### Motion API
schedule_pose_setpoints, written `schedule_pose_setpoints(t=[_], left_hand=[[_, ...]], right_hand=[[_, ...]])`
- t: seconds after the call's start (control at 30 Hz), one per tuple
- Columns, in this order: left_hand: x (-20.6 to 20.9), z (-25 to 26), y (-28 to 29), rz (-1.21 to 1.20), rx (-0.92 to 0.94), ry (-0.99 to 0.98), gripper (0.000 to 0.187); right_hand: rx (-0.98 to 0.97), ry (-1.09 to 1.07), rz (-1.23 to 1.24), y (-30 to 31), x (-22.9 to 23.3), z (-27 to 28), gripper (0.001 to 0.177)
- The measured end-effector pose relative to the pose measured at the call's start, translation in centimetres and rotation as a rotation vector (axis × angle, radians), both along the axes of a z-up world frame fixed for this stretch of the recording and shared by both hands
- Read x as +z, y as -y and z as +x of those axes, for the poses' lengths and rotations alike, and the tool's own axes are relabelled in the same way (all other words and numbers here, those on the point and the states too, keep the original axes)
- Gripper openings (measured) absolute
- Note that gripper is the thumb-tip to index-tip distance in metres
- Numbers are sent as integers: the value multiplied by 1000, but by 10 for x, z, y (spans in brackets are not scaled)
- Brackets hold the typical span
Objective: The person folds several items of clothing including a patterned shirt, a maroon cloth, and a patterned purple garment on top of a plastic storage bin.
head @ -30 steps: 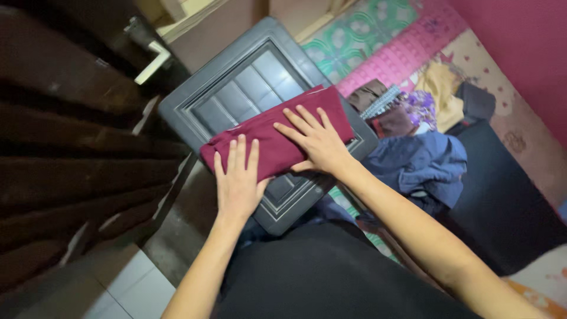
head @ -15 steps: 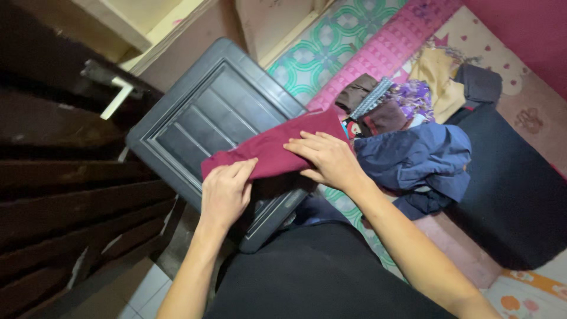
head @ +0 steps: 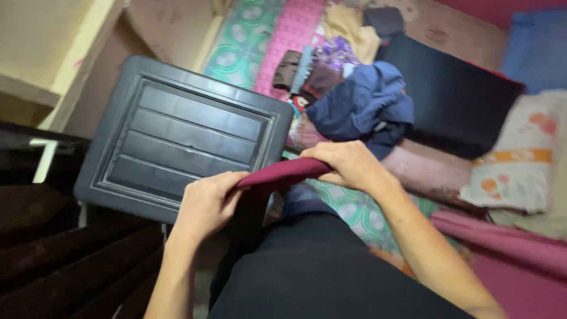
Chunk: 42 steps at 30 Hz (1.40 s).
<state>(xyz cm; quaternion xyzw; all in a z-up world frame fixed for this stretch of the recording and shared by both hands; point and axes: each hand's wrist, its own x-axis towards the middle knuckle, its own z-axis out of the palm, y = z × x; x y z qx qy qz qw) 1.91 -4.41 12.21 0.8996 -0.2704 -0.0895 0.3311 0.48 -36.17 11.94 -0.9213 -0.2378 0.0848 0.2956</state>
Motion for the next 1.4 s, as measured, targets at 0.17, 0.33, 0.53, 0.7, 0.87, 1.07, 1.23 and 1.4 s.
schedule_pose_setpoints(t=[0.17, 0.33, 0.53, 0.7, 0.87, 1.07, 1.23, 1.4], left_hand=[[3, -16, -25, 10, -68, -81, 22], [8, -19, -51, -30, -72, -27, 25], [10, 5, -80, 88, 154, -146, 25], [-28, 9, -111, 114, 405, 69, 16], [-49, -15, -85, 123, 447, 376, 24], [-71, -36, -23, 211, 273, 369, 64], [-102, -23, -44, 329, 386, 220, 77], [-121, -29, -57, 345, 460, 298, 67]], right_hand=[[-140, -86, 18, -32, 6, -61, 48], [-192, -92, 13, -48, 0, -72, 45], [-214, -123, 322, -33, -41, -29, 35], [-304, 50, 362, -36, -92, 0, 31], [-330, 241, 306, -66, -102, -15, 28], [-535, 168, 315, -100, -92, -9, 15], [-487, 198, 355, -120, -83, 28, 11], [-363, 538, 97, -150, -72, 42, 40]])
